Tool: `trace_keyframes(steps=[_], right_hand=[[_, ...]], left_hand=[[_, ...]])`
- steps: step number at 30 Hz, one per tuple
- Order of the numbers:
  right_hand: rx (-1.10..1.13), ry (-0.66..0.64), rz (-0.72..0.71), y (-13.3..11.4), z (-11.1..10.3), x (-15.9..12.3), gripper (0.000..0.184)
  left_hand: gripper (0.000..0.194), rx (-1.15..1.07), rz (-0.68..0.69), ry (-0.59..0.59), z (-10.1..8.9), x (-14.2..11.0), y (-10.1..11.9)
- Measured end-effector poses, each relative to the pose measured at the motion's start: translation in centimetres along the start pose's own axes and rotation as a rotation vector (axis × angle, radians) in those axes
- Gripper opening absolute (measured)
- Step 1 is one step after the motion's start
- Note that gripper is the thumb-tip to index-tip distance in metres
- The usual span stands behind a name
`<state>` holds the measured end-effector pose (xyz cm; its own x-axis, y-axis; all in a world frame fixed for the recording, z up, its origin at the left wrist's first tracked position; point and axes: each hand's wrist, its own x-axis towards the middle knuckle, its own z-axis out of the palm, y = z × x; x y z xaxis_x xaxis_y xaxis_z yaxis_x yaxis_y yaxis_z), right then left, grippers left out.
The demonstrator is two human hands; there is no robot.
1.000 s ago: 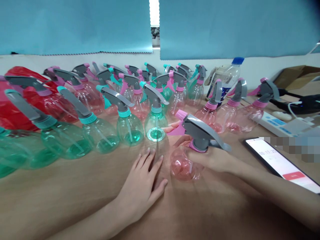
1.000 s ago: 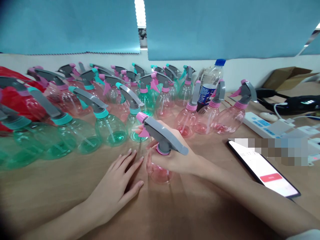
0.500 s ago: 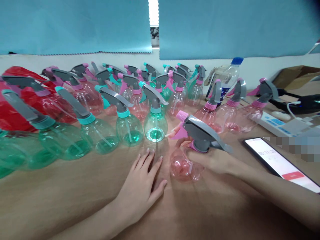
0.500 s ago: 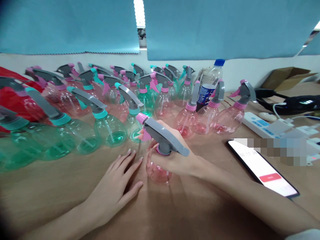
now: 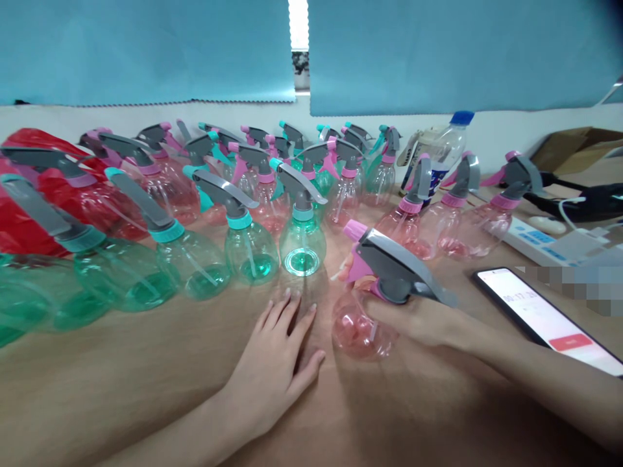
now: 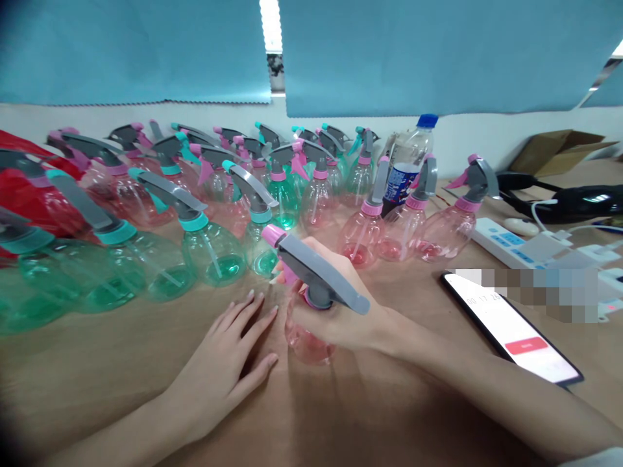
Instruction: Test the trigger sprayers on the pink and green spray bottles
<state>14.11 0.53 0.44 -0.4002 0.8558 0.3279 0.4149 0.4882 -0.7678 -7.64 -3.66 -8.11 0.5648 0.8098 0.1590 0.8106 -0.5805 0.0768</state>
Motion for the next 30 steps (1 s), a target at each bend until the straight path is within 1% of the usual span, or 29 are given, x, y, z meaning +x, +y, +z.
trace_keyframes(steps=[3, 7, 10, 17, 25, 30], right_hand=[[0.129, -0.002, 0.007, 0.3, 0.1, 0.1, 0.015], [0.252, -0.028, 0.002, 0.7, 0.2, 0.1, 0.045], [0.252, -0.029, 0.005, 0.7, 0.3, 0.1, 0.057], [0.248, -0.033, -0.037, 0.9, 0.4, 0.3, 0.066], [0.205, -0.032, -0.073, 1.3, 0.4, 0.1, 0.062], [0.138, -0.040, -0.051, 1.4, 0.3, 0.1, 0.064]], left_hand=[[0.054, 0.004, -0.002, -0.014, -0.1, 0.0, 0.0], [0.053, -0.001, 0.000, -0.004, -0.1, 0.1, 0.1], [0.052, 0.001, 0.000, 0.008, -0.1, 0.2, 0.1], [0.053, 0.011, 0.004, 0.008, 0.0, 0.1, 0.0], [0.053, 0.022, 0.002, 0.004, -0.1, 0.2, 0.1], [0.053, 0.019, 0.002, 0.010, 0.0, 0.1, 0.1]])
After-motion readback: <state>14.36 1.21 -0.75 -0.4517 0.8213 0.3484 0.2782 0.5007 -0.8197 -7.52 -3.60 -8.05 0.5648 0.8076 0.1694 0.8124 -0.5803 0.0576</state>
